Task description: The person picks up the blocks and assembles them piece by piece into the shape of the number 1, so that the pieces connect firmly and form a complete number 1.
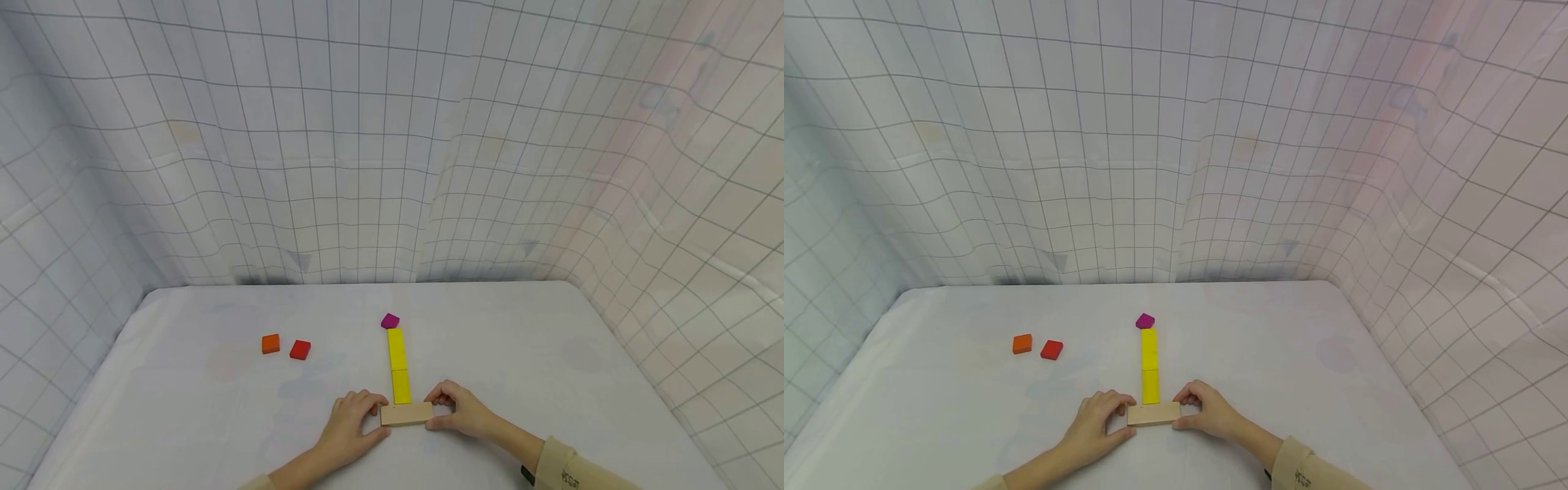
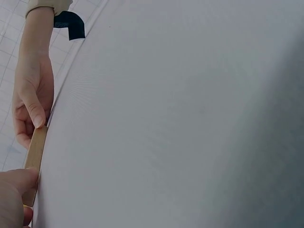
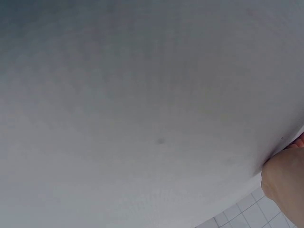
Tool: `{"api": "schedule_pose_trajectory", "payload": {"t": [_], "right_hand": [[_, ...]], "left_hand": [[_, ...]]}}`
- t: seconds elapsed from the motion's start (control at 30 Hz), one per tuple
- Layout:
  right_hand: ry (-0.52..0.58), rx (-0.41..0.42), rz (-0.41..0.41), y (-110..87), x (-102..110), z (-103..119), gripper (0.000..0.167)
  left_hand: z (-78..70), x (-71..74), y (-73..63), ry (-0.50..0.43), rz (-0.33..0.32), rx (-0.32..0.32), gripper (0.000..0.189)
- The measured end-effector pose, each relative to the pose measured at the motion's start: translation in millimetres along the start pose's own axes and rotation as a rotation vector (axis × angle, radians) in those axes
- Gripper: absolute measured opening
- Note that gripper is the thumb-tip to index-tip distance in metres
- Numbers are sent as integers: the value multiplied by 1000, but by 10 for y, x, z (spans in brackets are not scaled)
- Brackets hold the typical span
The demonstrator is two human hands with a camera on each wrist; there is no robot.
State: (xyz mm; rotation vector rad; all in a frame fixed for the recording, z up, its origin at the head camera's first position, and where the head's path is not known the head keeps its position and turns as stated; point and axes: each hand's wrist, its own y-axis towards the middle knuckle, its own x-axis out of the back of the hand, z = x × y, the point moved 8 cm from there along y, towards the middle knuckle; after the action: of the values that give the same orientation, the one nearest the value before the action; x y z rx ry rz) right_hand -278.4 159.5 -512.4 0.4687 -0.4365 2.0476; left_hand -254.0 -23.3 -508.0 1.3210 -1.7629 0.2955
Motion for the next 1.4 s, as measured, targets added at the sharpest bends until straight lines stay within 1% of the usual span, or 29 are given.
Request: {"api": "schedule_pose_trajectory", "payload": {"t": [0.13, 0.3, 0.43, 0.6, 0.77, 0.93, 1.07, 1.17, 1.23, 1.33, 1.4], "right_hand": [[-13, 10, 1, 2, 0, -4, 34], [-24, 24, 5, 5, -2, -8, 33], [-27, 24, 8, 6, -7, -12, 33], [-24, 16, 10, 5, -6, -18, 34], [-43, 30, 17, 5, -2, -7, 34], [-60, 37, 50, 19, 3, -19, 35], [-35, 17, 116, 46, 19, -25, 34], [-5, -15, 168, 81, 64, -18, 32], [2, -28, 185, 122, 118, -2, 32], [-19, -26, 171, 218, 233, 21, 32], [-48, -16, 139, 299, 327, 31, 33]], "left_hand": [[-18, 10, -1, 24, -18, -10, 32], [-8, -2, 2, 32, 3, 15, 31], [1, -9, 2, 33, 10, 25, 30], [5, -7, -1, 22, 5, 29, 30], [18, -7, -1, 11, 3, 42, 30], [28, 0, -3, -17, -6, 47, 30], [33, 10, -4, -43, -24, 40, 30], [34, 7, -3, -55, -35, 32, 31], [38, 8, -3, -58, -43, 31, 31], [46, 15, -7, -58, -53, 32, 32], [52, 22, -11, -62, -57, 34, 32]]}}
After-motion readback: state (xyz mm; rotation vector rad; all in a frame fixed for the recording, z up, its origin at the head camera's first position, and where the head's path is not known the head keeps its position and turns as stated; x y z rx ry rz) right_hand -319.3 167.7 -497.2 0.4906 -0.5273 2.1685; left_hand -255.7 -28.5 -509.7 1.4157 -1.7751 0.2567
